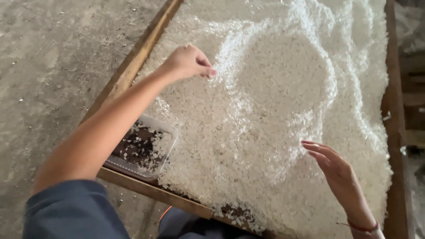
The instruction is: The person sorts white rice on a wooden tray by hand, picking out dark impurities and placing them into a clear plastic container. The person repeatedly sifts through the rice to separate the unwanted pieces.
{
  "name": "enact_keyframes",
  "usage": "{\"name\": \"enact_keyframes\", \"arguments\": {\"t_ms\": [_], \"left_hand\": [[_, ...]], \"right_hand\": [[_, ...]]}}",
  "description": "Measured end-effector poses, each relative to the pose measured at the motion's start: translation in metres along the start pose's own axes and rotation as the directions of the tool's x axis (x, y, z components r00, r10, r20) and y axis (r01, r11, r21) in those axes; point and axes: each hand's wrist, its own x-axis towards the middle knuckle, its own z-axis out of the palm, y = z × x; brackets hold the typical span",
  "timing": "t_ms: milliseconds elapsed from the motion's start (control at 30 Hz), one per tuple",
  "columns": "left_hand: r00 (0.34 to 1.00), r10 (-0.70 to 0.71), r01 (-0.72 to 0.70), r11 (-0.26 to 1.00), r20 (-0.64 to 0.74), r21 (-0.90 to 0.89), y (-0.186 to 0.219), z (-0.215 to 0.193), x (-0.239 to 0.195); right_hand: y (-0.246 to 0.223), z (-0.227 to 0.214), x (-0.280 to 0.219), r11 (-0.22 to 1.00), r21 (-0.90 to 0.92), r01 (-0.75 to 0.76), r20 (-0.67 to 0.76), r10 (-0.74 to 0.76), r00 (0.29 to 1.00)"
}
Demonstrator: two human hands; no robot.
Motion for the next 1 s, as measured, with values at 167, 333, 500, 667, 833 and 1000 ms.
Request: {"name": "enact_keyframes", "arguments": {"t_ms": [167, 333, 500, 667, 833, 1000], "left_hand": [[0.935, 0.105, -0.003, 0.957, 0.337, -0.291, 0.059, 0.057, -0.057], [0.904, 0.332, -0.265, 0.930, 0.271, -0.257, 0.051, 0.100, -0.069], [0.916, 0.338, -0.347, 0.938, 0.216, 0.004, 0.027, 0.096, -0.088], [0.976, 0.206, -0.192, 0.966, -0.068, 0.171, -0.005, 0.043, -0.070], [0.940, 0.212, -0.171, 0.971, -0.266, 0.168, -0.075, 0.023, 0.009], [0.856, 0.397, -0.296, 0.902, -0.332, 0.314, -0.101, 0.039, 0.049]], "right_hand": [[-0.028, 0.034, -0.018, 0.699, 0.682, -0.215, 0.169, 0.135, 0.976], [-0.009, 0.054, -0.029, 0.543, 0.793, -0.276, 0.215, 0.175, 0.961], [-0.003, 0.045, -0.026, 0.611, 0.731, -0.304, 0.256, 0.168, 0.952], [0.003, 0.046, -0.024, 0.642, 0.712, -0.285, 0.237, 0.163, 0.958], [-0.005, 0.039, -0.023, 0.636, 0.716, -0.288, 0.275, 0.122, 0.954], [0.004, 0.037, -0.023, 0.620, 0.738, -0.267, 0.238, 0.130, 0.962]]}}
